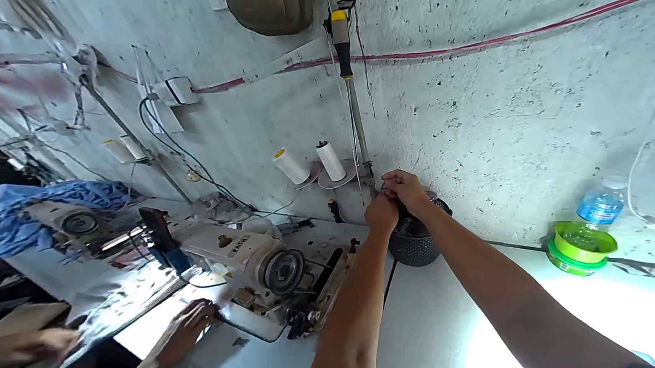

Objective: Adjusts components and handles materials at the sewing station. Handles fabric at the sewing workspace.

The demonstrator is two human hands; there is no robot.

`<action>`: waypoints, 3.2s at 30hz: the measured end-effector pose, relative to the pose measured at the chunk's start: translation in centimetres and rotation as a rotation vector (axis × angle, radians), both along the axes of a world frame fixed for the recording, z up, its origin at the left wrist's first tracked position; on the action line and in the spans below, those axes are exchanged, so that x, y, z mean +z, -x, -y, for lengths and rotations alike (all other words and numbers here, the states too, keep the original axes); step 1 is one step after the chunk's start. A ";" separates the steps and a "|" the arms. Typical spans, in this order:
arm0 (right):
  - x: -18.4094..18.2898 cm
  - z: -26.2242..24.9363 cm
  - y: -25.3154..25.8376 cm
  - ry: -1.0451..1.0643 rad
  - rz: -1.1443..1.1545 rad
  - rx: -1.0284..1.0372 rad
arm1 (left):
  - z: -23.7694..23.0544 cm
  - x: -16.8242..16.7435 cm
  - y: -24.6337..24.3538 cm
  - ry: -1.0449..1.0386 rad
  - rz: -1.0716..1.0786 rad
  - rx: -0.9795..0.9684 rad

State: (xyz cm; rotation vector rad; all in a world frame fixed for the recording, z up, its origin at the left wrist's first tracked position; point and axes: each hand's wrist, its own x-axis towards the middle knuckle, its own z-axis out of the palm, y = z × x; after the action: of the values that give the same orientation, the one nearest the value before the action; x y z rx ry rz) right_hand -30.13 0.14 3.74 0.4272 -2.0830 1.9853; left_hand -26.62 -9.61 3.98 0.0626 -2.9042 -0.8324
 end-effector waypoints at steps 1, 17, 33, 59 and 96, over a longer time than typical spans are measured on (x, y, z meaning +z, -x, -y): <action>0.0 -0.2 0.4 -0.103 -0.003 0.058 | -0.2 0.0 -0.2 0.021 0.004 0.007; -1.7 0.1 2.0 0.059 -0.119 0.123 | 2.0 -0.9 1.5 -0.337 -0.033 -0.053; -1.7 -1.8 3.9 -0.785 -0.363 0.063 | 2.8 -1.2 2.7 -0.568 -0.016 0.149; 1.8 -1.7 0.3 -0.647 0.209 -0.026 | 4.0 -1.7 2.5 -0.561 -0.050 -0.125; 1.8 -0.6 -0.4 -1.435 0.019 -0.325 | 5.1 -2.9 1.3 -0.696 -0.081 0.111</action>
State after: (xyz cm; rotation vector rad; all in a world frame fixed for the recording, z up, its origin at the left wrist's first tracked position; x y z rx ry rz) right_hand -29.69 0.72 5.52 0.2163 -2.9631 0.0634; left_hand -27.96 -14.72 1.05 0.2387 -2.3691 -1.7193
